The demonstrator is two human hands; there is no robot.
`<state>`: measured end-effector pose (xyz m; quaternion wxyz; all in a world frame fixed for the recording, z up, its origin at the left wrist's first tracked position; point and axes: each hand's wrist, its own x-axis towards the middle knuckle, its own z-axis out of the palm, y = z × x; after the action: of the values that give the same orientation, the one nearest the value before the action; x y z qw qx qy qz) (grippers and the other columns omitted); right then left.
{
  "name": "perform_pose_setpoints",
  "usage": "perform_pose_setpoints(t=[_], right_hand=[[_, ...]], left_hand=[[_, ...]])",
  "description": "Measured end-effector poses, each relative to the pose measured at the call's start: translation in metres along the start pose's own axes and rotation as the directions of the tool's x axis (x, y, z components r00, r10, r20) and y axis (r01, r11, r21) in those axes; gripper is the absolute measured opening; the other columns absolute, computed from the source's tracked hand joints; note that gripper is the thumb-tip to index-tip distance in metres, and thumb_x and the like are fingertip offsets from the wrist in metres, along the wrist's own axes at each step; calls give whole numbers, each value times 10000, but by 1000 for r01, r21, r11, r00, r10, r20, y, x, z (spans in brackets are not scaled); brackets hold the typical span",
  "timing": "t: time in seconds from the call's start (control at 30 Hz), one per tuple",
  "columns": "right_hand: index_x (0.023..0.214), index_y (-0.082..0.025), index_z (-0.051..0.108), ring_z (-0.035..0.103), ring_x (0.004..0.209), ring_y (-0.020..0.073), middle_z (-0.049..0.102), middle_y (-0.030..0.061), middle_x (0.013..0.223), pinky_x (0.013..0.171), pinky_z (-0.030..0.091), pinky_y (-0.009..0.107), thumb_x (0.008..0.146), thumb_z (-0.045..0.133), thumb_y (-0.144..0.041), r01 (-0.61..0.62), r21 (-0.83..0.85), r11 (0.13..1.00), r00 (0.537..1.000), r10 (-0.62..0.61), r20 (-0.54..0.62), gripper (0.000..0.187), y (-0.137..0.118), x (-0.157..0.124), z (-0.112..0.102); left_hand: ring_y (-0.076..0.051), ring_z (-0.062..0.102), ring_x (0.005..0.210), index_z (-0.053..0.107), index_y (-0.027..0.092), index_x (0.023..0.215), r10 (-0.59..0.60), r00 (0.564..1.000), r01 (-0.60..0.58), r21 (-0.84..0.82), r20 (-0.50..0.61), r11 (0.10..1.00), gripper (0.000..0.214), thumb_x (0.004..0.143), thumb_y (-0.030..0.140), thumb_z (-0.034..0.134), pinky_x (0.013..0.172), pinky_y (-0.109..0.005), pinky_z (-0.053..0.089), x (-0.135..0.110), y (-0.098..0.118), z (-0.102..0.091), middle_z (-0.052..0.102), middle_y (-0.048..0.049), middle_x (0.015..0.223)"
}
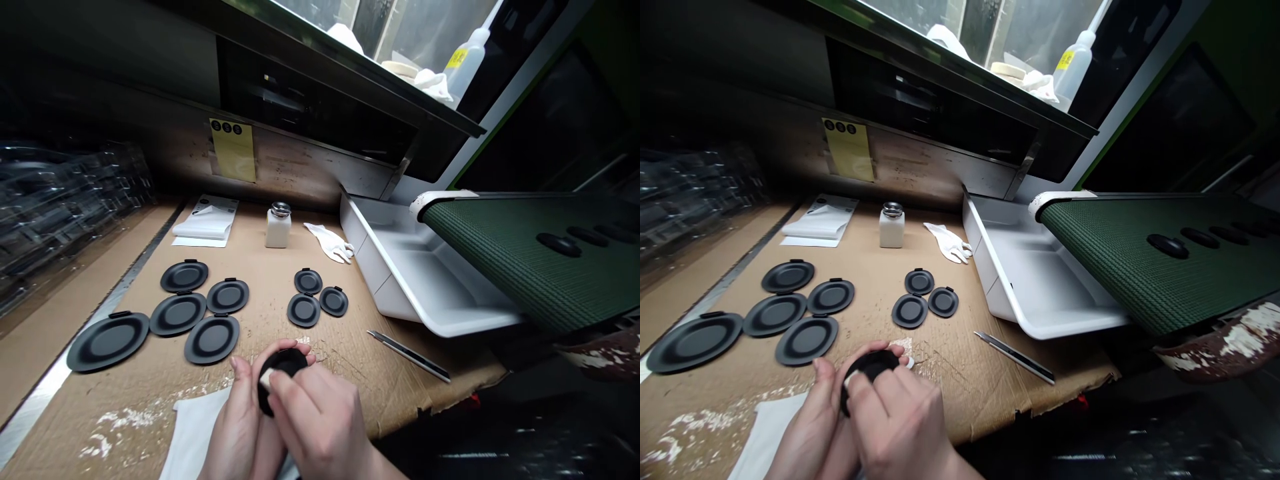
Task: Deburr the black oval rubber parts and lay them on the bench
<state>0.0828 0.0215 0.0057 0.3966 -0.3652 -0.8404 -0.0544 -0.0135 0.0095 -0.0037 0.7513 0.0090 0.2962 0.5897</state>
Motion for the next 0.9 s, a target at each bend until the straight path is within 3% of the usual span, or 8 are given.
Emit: perform_pose_setpoints(t=[0.23,0.4,0.57,0.73,0.9], right_hand=[[1007,-140,605,537,667,163,612,52,750,572,413,273,870,451,-179,-2,-19,1000,997,3,71,209,3,4,0],[984,-159,613,499,587,154,571,26,644,524,382,274,866,448,-200,39,27,999,998,-40,58,207,0,1,1],[965,-156,614,538,659,144,605,41,721,585,413,251,879,438,-181,-12,-29,1000,997,14,70,197,4,6,1],[960,-168,616,490,575,144,549,13,622,514,368,264,876,437,-206,46,-1,999,996,-46,71,201,1,5,-1],[967,-166,609,527,655,145,596,33,722,575,400,255,882,430,-189,-16,-40,999,996,19,90,200,6,8,0]], left_hand=[[-227,503,1116,674,188,894,-21,1000,22,-59,17,998,427,849,497,384,1063,-370,249,-1,0,-2,660,-53,1044],[-256,516,1091,668,170,952,-33,999,33,9,-9,999,531,787,601,407,1067,-384,233,-3,0,-2,669,-82,1002],[-230,498,1118,680,179,840,-33,999,35,-63,30,997,454,863,488,349,1070,-369,232,-1,-1,-2,660,-60,1030],[-258,501,1108,665,153,967,-39,999,39,0,8,999,536,796,588,403,1065,-368,235,-2,1,-2,658,-96,1030],[-234,482,1140,675,176,799,-43,998,46,-79,36,996,445,863,481,358,1066,-367,232,-1,1,0,657,-63,1040]])
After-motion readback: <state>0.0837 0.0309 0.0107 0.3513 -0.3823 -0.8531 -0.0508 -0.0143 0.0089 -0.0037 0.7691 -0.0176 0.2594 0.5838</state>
